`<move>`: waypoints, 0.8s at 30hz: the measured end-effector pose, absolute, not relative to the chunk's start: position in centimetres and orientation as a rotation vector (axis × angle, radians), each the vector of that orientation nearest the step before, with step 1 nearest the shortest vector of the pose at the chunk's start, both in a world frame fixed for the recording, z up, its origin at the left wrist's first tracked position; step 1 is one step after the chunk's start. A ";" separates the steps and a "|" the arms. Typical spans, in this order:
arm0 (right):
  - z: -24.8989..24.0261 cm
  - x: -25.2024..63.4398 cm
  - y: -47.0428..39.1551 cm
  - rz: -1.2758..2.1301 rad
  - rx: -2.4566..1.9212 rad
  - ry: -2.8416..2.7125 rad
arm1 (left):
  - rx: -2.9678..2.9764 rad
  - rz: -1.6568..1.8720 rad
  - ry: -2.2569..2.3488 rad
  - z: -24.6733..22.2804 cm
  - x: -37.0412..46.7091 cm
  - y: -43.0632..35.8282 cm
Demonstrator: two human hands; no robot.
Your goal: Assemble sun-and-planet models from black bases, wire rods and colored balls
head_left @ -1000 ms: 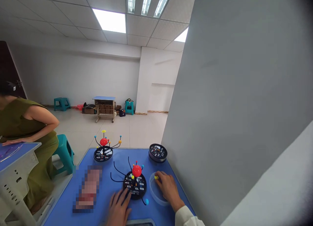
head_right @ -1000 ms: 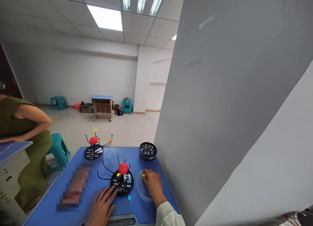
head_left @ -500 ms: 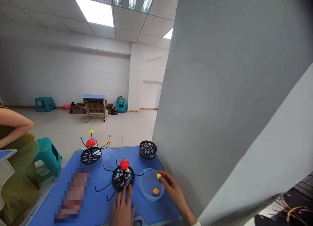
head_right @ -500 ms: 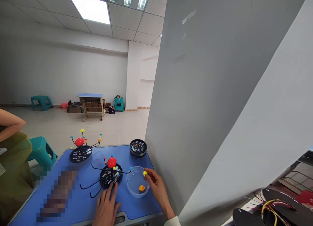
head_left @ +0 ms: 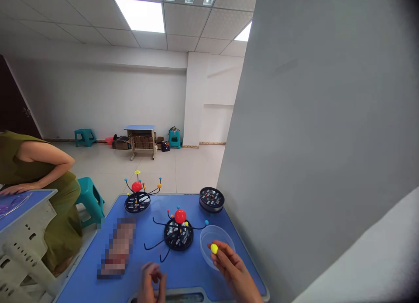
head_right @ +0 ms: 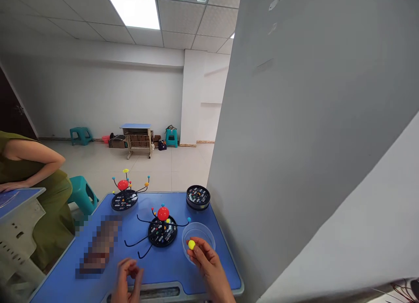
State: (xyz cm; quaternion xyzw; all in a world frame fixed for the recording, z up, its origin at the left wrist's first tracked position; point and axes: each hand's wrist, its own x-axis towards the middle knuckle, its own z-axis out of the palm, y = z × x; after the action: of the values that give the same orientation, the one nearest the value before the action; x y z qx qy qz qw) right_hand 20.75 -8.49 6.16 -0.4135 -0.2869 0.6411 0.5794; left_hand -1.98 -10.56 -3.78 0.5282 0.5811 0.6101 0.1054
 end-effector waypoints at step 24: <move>5.3 10.1 -6.2 1.557 -0.949 -1.119 | 1.505 1.363 1.288 -0.5 -2.9 -9.1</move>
State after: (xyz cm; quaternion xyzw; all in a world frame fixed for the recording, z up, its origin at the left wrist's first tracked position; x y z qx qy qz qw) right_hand 10.11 -6.21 5.31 -0.3889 -0.4589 0.6382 0.4804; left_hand -2.89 -9.06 -0.47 0.5837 0.4997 0.5289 0.3603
